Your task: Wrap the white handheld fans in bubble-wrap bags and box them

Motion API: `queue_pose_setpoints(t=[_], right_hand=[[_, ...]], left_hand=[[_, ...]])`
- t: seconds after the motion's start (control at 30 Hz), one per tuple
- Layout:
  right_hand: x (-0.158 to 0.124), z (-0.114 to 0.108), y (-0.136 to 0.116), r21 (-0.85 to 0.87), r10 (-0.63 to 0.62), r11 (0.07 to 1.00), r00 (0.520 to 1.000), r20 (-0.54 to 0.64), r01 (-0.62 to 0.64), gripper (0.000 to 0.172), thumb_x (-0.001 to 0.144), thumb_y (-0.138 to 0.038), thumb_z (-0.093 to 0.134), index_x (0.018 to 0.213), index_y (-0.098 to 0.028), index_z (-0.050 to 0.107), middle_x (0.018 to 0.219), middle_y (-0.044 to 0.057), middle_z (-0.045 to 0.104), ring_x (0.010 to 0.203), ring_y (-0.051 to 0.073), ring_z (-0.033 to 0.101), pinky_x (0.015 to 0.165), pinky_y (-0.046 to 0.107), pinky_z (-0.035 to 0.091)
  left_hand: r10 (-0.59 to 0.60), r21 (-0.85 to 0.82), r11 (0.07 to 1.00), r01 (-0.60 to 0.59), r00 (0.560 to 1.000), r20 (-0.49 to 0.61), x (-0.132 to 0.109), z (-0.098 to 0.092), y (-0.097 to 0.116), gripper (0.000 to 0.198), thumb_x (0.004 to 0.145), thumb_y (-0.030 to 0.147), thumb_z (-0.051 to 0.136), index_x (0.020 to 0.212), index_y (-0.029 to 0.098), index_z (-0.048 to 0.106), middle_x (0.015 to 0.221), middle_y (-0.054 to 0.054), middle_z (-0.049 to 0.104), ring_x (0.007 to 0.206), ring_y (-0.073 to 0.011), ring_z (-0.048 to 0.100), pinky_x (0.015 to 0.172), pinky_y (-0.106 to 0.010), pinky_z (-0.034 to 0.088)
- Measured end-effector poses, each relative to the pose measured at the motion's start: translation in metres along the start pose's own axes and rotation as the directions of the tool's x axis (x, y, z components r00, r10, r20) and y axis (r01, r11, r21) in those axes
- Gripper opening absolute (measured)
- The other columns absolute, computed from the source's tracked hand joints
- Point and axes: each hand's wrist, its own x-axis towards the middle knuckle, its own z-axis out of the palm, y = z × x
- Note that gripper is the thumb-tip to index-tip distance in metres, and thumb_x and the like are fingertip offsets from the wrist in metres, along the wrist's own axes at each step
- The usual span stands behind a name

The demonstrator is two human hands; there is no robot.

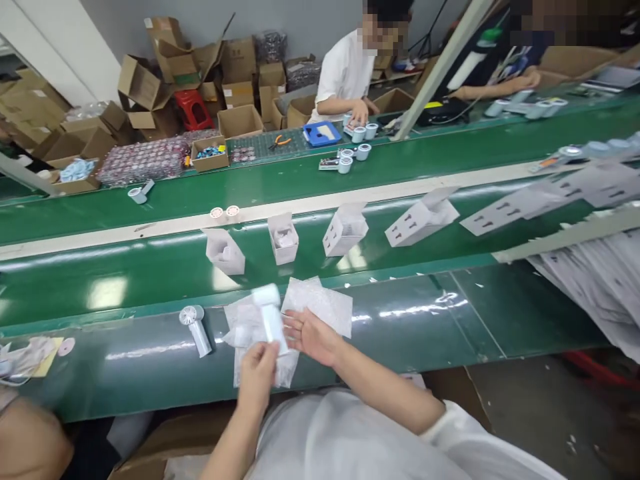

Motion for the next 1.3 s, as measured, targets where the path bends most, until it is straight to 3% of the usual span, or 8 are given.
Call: queue_pose_setpoints(t=[0.13,0.3,0.43,0.53,0.77,0.93,1.13,1.3], right_hand=[[-0.026,-0.038,-0.036,-0.027,-0.153,0.988,0.98,-0.125,0.151,0.027,0.082,-0.04,0.06,0.094,-0.016,0.061,0.081,0.006,0.067,0.07,0.017,0.066,0.072,0.033,0.056],[-0.09,-0.12,-0.071,-0.102,-0.296,0.955,0.894,-0.337,0.278,0.022,0.075,-0.03,0.069,0.093,-0.022,0.058,0.089,0.004,0.068,0.081,0.019,0.067,0.071,0.035,0.059],[-0.122,-0.157,-0.074,-0.087,-0.278,0.959,0.833,-0.479,0.27,0.022,0.073,-0.028,0.072,0.089,-0.023,0.058,0.082,0.003,0.068,0.079,0.02,0.067,0.071,0.035,0.06],[-0.132,-0.168,-0.069,-0.044,-0.249,0.964,0.827,-0.503,0.263,0.023,0.073,-0.027,0.073,0.088,-0.022,0.057,0.083,0.004,0.068,0.079,0.02,0.068,0.067,0.033,0.06],[-0.144,-0.175,-0.063,0.056,-0.06,0.996,0.974,-0.217,0.074,0.036,0.068,-0.028,0.077,0.096,-0.019,0.055,0.084,0.005,0.067,0.074,0.018,0.068,0.056,0.027,0.056],[-0.122,-0.152,-0.064,-0.036,0.064,0.998,0.992,0.107,-0.06,0.059,0.06,-0.028,0.079,0.111,-0.021,0.049,0.088,0.005,0.067,0.069,0.019,0.069,0.051,0.029,0.056],[-0.101,-0.138,-0.066,-0.158,0.082,0.984,0.996,-0.037,-0.087,0.05,0.063,-0.03,0.076,0.104,-0.019,0.049,0.08,0.005,0.067,0.066,0.02,0.068,0.046,0.027,0.054],[-0.111,-0.139,-0.058,-0.171,0.087,0.981,0.995,-0.041,-0.092,0.05,0.066,-0.03,0.074,0.108,-0.022,0.046,0.086,0.003,0.065,0.066,0.018,0.067,0.046,0.026,0.054]], left_hand=[[0.047,0.257,0.955,-0.15,0.928,0.37,0.029,0.056,0.014,0.041,0.083,0.053,0.044,0.064,0.018,0.053,0.052,0.001,0.053,0.041,-0.0111,0.049,0.043,-0.022,0.035],[0.56,0.62,0.574,-0.535,0.809,0.18,0.072,0.092,0.042,0.026,0.09,0.033,0.04,0.08,0.017,0.058,0.083,-0.008,0.062,0.083,-0.0188,0.061,0.076,-0.031,0.047],[0.348,0.723,0.313,-0.616,0.782,0.517,0.059,0.164,0.02,0.029,0.083,0.038,0.058,0.099,0.014,0.057,0.099,-0.012,0.061,0.094,-0.0243,0.06,0.077,-0.035,0.049],[0.194,0.815,0.219,-0.537,0.842,0.503,0.055,0.197,-0.009,0.033,0.077,0.026,0.066,0.103,0.008,0.058,0.106,-0.019,0.06,0.103,-0.0307,0.058,0.08,-0.039,0.049],[0.228,0.805,0.32,-0.499,0.865,0.446,0.065,0.165,-0.013,0.028,0.089,0.016,0.039,0.097,0.014,0.066,0.096,-0.011,0.069,0.091,-0.0197,0.065,0.082,-0.031,0.048],[0.342,0.553,0.613,-0.564,0.821,0.458,0.05,0.149,0.0,0.024,0.084,0.019,0.046,0.094,0.018,0.068,0.095,-0.006,0.072,0.089,-0.0172,0.065,0.081,-0.028,0.048],[0.28,0.318,0.897,-0.307,0.951,0.127,0.036,0.14,0.006,0.025,0.085,0.035,0.046,0.083,0.016,0.063,0.07,-0.002,0.065,0.065,-0.0143,0.058,0.064,-0.026,0.047],[0.55,0.312,0.702,-0.64,0.766,0.333,0.02,0.137,0.011,0.02,0.088,0.028,0.044,0.085,0.018,0.061,0.084,-0.005,0.064,0.082,-0.0165,0.059,0.078,-0.03,0.047]])
